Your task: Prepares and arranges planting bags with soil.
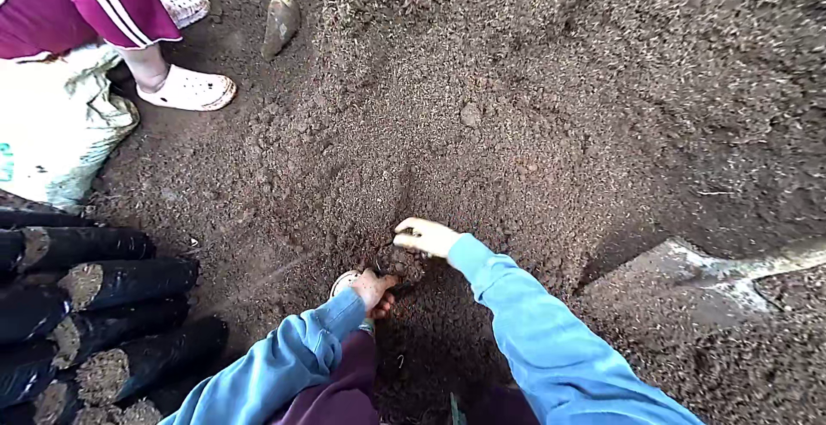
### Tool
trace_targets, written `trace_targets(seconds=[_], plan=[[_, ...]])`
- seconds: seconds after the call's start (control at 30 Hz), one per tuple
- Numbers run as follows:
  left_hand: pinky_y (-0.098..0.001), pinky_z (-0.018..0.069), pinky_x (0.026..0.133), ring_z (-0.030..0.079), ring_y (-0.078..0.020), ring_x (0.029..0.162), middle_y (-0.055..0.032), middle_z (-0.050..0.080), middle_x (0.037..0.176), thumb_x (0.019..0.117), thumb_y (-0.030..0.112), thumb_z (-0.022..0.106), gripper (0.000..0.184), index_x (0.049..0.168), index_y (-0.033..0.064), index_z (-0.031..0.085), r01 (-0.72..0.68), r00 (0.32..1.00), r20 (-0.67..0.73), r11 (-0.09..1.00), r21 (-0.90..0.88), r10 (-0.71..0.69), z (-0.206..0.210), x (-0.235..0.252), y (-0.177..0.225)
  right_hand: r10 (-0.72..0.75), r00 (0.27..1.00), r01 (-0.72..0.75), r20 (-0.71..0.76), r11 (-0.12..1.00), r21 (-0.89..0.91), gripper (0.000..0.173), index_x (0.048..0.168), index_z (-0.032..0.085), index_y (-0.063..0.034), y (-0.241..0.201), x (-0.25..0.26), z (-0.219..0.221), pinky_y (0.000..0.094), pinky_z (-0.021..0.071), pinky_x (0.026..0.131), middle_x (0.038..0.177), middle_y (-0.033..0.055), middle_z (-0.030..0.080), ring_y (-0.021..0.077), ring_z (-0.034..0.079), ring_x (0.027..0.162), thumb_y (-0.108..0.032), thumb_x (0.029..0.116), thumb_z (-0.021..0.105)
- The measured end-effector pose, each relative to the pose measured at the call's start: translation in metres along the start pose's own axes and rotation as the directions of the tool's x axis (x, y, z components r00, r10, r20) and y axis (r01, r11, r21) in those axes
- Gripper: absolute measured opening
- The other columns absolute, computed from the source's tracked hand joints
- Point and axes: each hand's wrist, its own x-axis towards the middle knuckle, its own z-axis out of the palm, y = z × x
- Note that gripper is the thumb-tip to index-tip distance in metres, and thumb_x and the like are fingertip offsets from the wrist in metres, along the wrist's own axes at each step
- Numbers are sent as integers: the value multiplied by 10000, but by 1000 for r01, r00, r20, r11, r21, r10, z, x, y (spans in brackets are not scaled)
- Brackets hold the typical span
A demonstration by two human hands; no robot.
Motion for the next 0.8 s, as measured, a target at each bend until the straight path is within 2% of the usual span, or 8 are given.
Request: trace_targets(seconds=[0.1, 0.2, 0.27, 0.37, 0.43, 0.53, 0.63, 0.8], plan=[[-345, 558, 724, 634, -170, 740, -105, 631, 954, 1081, 396, 547, 612, 1545, 70, 318, -54, 999, 14, 990, 134, 53, -13, 3, -7, 61, 989, -73, -133, 993, -90, 535, 1536, 474, -166, 54, 26, 21, 528, 350, 1198, 1568, 165, 458, 341, 432, 1454, -289, 1033, 610], [-422, 555, 874, 677, -249, 918, -170, 664, 1112, 1071, 419, 557, 678, 1579, 56, 294, -91, 996, 4, 970, 226, 92, -17, 6, -7, 209, 968, -247, -140, 893, -377, 855, 1570, 417, -307, 60, 35, 57, 675, 355, 1121, 1693, 114, 236, 449, 206, 1537, -81, 827, 774], [-488, 531, 984, 691, -317, 1060, -215, 673, 1220, 1065, 433, 560, 680, 1571, 42, 329, -125, 991, 3, 949, 291, 130, -18, 6, -8, 213, 957, -271, -198, 900, -341, 750, 1495, 531, -269, 64, 35, 63, 644, 368, 1116, 1633, 99, 365, 416, 318, 1489, -40, 817, 756], [-564, 480, 1066, 668, -368, 1176, -228, 670, 1289, 1050, 499, 547, 696, 1568, 70, 368, -183, 981, 7, 912, 368, 194, -27, 8, -10, 183, 931, -139, -316, 978, 157, 467, 1373, 594, -29, 78, 24, 43, 464, 394, 1170, 1438, 201, 563, 301, 513, 1372, -88, 923, 705], [-579, 475, 1071, 663, -376, 1187, -226, 667, 1296, 1037, 530, 554, 714, 1563, 80, 379, -196, 977, -7, 913, 357, 212, -30, 7, -10, 247, 886, -5, -393, 852, 523, 457, 1380, 546, 9, 76, 9, 32, 418, 501, 1038, 1348, 206, 596, 253, 594, 1228, -71, 948, 675], [-614, 456, 1074, 628, -399, 1243, -250, 643, 1323, 1018, 598, 542, 759, 1507, 29, 427, -178, 977, -30, 894, 412, 209, -30, 2, -7, 291, 854, 228, -431, 536, 813, 368, 1397, 463, -24, 35, -20, 28, 337, 598, 730, 1099, 108, 660, 155, 676, 851, -22, 1033, 519], [-648, 402, 1108, 520, -432, 1369, -273, 524, 1471, 1015, 639, 500, 769, 1450, 5, 514, -177, 975, -21, 832, 526, 221, -30, 0, -3, 255, 846, 365, -469, 366, 856, 279, 1324, 477, -16, -5, -33, 44, 332, 611, 789, 998, 68, 679, 139, 697, 859, -135, 1119, 330], [-631, 334, 1160, 493, -421, 1396, -268, 585, 1411, 1095, 487, 396, 605, 1326, -22, 626, -253, 962, 67, 769, 587, 266, -33, -4, -1, 30, 761, 437, -648, 715, 546, 370, 1004, 665, 17, -18, -28, 60, 288, 574, 865, 885, 39, 715, 87, 684, 882, -139, 1093, 341]])
